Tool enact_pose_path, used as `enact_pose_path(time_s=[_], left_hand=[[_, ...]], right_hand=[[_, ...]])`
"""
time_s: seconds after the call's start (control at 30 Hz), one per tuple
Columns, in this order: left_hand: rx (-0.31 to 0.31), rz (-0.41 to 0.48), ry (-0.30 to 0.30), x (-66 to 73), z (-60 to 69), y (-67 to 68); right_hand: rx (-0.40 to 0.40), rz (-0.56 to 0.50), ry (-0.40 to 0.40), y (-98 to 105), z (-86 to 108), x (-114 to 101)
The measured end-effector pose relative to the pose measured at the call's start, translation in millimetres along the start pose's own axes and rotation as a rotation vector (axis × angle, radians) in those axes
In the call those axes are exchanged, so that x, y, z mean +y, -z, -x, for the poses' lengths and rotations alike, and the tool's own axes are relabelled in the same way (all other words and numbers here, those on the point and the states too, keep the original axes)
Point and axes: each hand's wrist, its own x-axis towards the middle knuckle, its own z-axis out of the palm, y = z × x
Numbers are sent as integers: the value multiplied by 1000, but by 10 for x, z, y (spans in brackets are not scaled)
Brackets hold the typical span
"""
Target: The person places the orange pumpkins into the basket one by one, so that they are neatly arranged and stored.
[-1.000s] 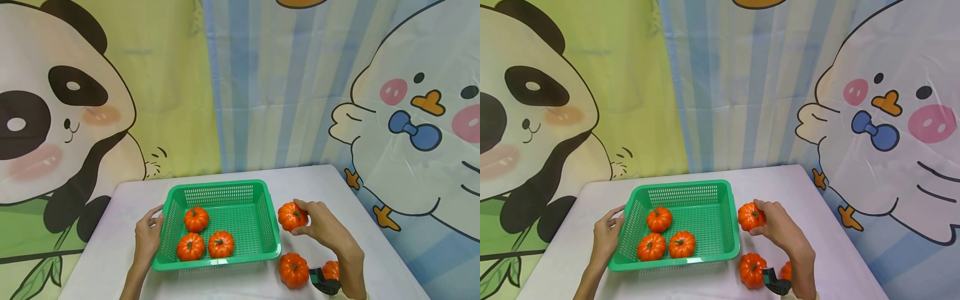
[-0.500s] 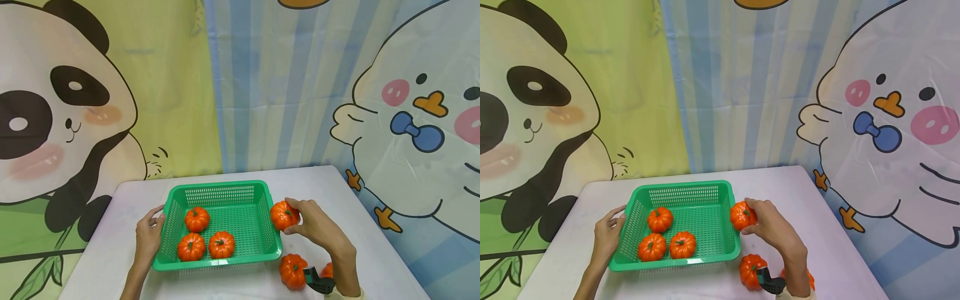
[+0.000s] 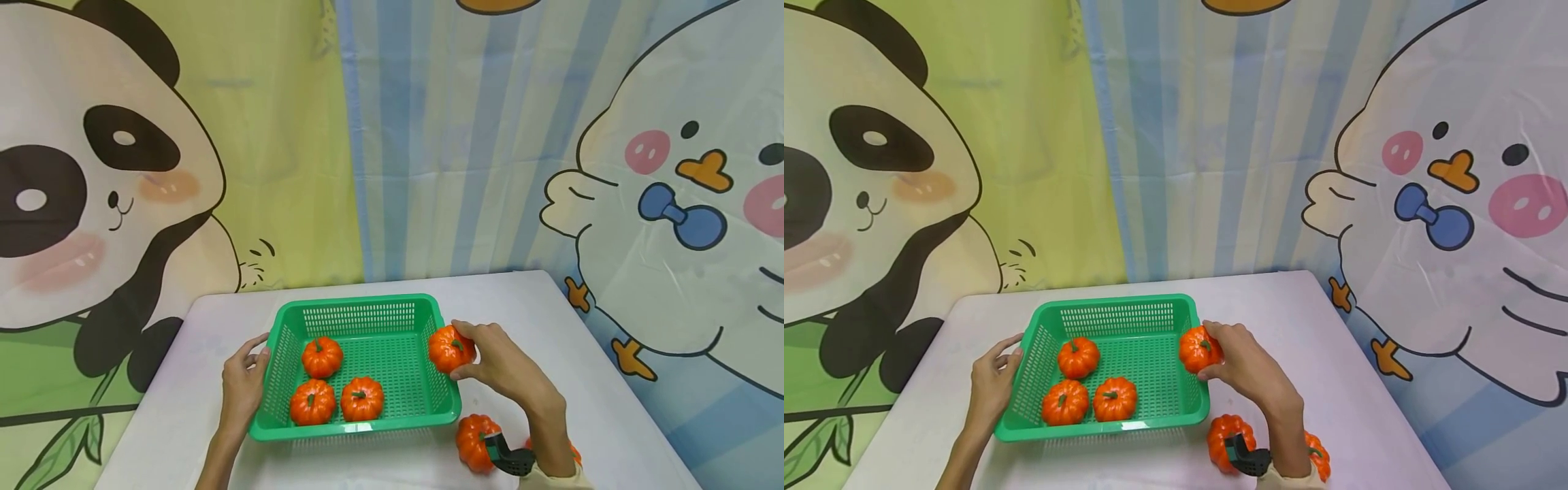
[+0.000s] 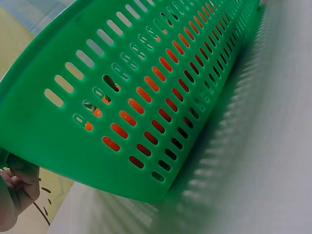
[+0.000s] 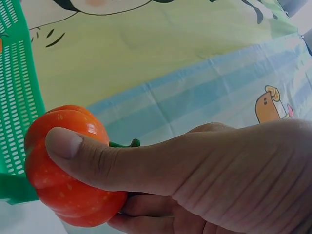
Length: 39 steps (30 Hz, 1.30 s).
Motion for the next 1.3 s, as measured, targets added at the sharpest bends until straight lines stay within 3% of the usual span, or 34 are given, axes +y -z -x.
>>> enact_pose_path(time_s=[0.6, 1.3], left_hand=[[5, 8, -19, -4, -5, -1], [2, 16, 0, 0, -1, -5]], right_hand=[[-30, -49, 103, -196, -232, -79], [-81, -134, 239, -554, -483, -261]])
